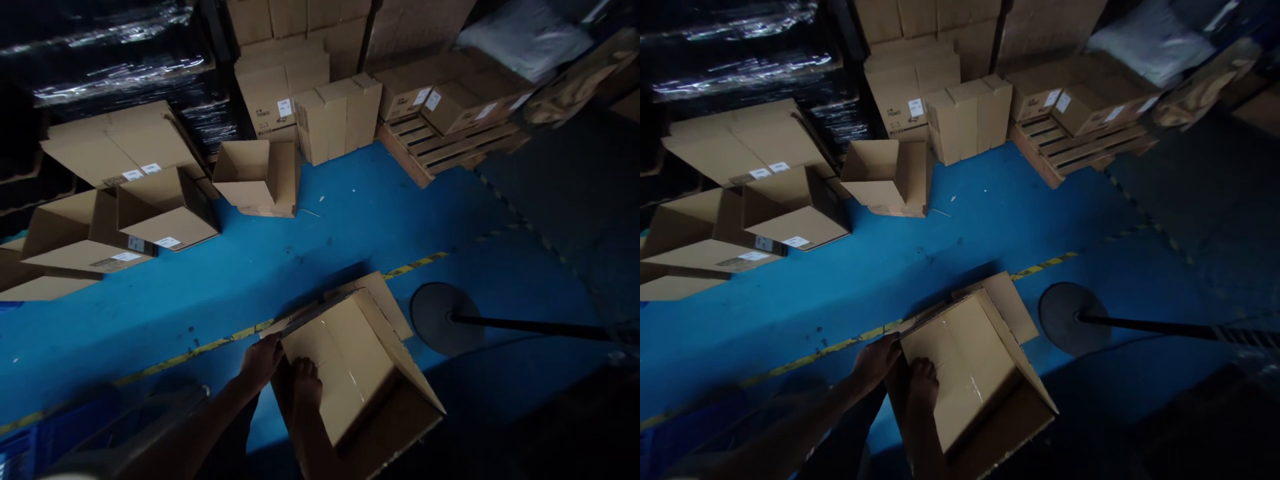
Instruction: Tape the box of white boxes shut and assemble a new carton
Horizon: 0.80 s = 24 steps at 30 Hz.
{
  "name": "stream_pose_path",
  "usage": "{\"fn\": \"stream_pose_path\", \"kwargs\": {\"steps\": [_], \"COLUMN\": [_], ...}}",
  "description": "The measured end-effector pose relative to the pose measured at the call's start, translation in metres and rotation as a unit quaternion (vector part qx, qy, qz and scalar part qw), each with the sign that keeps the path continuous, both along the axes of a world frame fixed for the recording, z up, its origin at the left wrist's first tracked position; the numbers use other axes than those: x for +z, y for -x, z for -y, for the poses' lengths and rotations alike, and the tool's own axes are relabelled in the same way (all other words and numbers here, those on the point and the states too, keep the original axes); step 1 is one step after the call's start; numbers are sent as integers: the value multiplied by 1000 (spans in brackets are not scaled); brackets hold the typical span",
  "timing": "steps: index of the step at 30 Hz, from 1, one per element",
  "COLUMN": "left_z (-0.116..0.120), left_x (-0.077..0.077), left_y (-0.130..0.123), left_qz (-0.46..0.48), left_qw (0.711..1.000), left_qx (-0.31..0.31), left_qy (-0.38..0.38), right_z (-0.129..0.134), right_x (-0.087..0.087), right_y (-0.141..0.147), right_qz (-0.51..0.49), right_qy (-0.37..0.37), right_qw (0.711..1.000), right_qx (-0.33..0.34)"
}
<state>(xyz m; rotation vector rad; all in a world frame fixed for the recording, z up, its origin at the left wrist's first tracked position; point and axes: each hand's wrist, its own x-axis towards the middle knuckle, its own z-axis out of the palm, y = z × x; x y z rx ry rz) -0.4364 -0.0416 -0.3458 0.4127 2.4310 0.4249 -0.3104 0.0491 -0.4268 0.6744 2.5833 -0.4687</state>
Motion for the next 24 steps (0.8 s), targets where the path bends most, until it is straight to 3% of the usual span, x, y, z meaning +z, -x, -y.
{"fn": "stream_pose_path", "kwargs": {"steps": [5, 12, 16, 20, 22, 24], "left_z": [3, 8, 7, -8, -19, -30], "left_x": [-3, -7, -2, 4, 3, -2], "left_y": [9, -7, -4, 11, 19, 26], "left_qz": [-5, -8, 1, 8, 14, 17], "left_qw": [999, 999, 999, 995, 991, 988], "left_qx": [-31, -34, -39, -63, -85, -108], "left_qy": [24, 15, 35, 78, 98, 109], "right_z": [-2, -13, -15, -44, -71, -99], "right_x": [1, -9, -11, 13, 37, 62], "right_y": [-3, -24, -22, -44, -77, -117], "right_qz": [-11, -38, -48, -90, -120, -157], "right_qy": [4, 28, 61, 44, -27, -139], "right_qw": [1000, 998, 996, 995, 988, 954], "right_qx": [-5, 36, 38, -17, -95, -213]}}
